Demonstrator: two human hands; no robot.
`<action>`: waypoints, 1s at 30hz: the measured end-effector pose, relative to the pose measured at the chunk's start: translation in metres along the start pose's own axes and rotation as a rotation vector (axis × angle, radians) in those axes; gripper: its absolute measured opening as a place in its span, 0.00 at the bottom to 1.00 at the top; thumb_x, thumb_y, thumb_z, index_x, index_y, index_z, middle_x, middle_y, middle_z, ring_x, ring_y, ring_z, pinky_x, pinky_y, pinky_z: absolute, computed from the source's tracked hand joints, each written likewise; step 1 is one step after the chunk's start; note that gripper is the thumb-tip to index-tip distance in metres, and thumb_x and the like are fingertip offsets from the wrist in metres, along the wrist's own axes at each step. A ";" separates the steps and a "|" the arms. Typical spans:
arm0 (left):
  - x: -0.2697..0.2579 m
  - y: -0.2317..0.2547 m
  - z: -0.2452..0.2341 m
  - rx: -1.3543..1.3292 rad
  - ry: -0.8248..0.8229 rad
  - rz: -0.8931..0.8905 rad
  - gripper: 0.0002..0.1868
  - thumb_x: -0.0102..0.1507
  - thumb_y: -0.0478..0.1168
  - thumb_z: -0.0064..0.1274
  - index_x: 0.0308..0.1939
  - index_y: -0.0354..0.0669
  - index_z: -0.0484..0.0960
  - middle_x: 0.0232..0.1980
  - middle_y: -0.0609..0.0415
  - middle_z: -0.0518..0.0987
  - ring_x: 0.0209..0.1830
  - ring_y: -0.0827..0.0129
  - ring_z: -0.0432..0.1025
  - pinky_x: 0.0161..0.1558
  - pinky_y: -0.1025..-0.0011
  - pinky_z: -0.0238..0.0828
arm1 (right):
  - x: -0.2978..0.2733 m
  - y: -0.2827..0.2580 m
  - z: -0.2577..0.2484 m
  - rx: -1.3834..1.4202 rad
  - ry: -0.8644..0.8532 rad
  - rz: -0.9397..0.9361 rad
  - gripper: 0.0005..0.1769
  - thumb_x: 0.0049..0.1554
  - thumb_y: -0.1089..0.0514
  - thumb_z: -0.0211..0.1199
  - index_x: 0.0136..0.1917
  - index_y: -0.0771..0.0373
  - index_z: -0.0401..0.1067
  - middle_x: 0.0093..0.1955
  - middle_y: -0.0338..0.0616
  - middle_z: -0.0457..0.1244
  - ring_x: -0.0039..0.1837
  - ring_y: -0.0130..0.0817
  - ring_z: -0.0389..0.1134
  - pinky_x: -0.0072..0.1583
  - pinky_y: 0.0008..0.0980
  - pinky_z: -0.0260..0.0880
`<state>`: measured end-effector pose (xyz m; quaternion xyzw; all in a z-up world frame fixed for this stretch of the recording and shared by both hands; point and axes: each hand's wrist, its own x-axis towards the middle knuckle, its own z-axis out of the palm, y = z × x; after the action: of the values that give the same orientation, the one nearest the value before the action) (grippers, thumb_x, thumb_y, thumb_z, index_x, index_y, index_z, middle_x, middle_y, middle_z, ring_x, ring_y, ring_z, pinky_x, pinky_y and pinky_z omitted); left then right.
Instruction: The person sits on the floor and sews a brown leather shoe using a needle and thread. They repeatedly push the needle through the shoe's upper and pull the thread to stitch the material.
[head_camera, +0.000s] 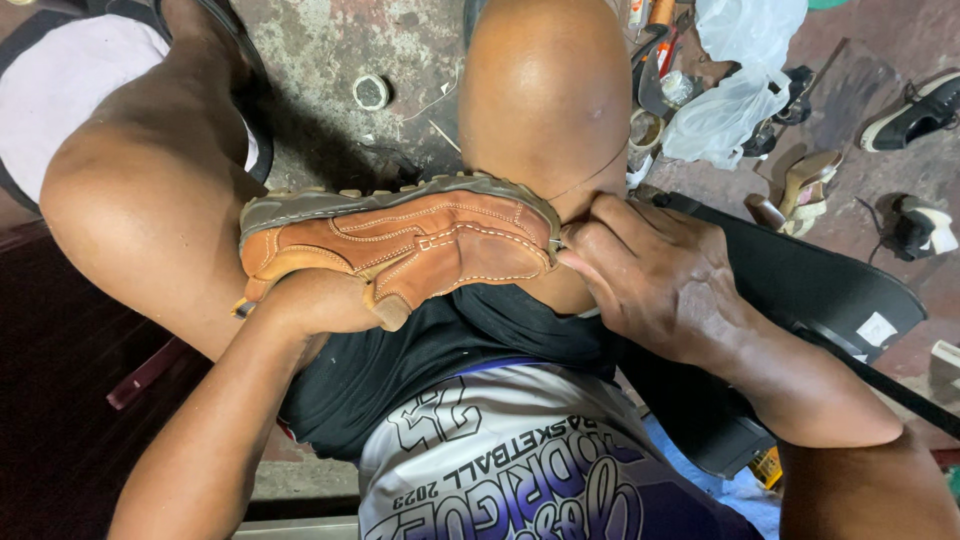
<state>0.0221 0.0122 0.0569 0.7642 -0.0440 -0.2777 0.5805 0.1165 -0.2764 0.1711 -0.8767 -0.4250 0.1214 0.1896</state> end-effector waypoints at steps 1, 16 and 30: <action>0.001 0.001 0.001 -0.004 -0.003 0.000 0.22 0.65 0.45 0.51 0.62 0.41 0.78 0.64 0.48 0.79 0.65 0.58 0.71 0.65 0.63 0.64 | -0.001 0.000 0.000 0.001 0.011 -0.002 0.08 0.58 0.61 0.67 0.45 0.62 0.69 0.43 0.46 0.61 0.42 0.44 0.69 0.42 0.39 0.67; -0.008 0.002 0.000 0.042 0.026 -0.023 0.22 0.64 0.44 0.52 0.61 0.41 0.78 0.64 0.47 0.79 0.65 0.56 0.71 0.64 0.62 0.65 | -0.004 -0.005 -0.007 0.025 -0.003 0.049 0.09 0.61 0.60 0.66 0.49 0.66 0.68 0.47 0.49 0.64 0.47 0.46 0.71 0.48 0.41 0.71; -0.022 -0.010 -0.002 0.136 0.078 0.019 0.22 0.63 0.43 0.52 0.60 0.41 0.79 0.63 0.47 0.80 0.64 0.55 0.72 0.63 0.61 0.65 | 0.002 0.017 -0.014 -0.212 -0.022 -0.088 0.16 0.58 0.49 0.70 0.40 0.59 0.68 0.36 0.41 0.60 0.38 0.36 0.65 0.40 0.36 0.66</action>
<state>0.0020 0.0253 0.0565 0.8116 -0.0474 -0.2385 0.5313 0.1349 -0.2873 0.1761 -0.8708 -0.4759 0.0770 0.0965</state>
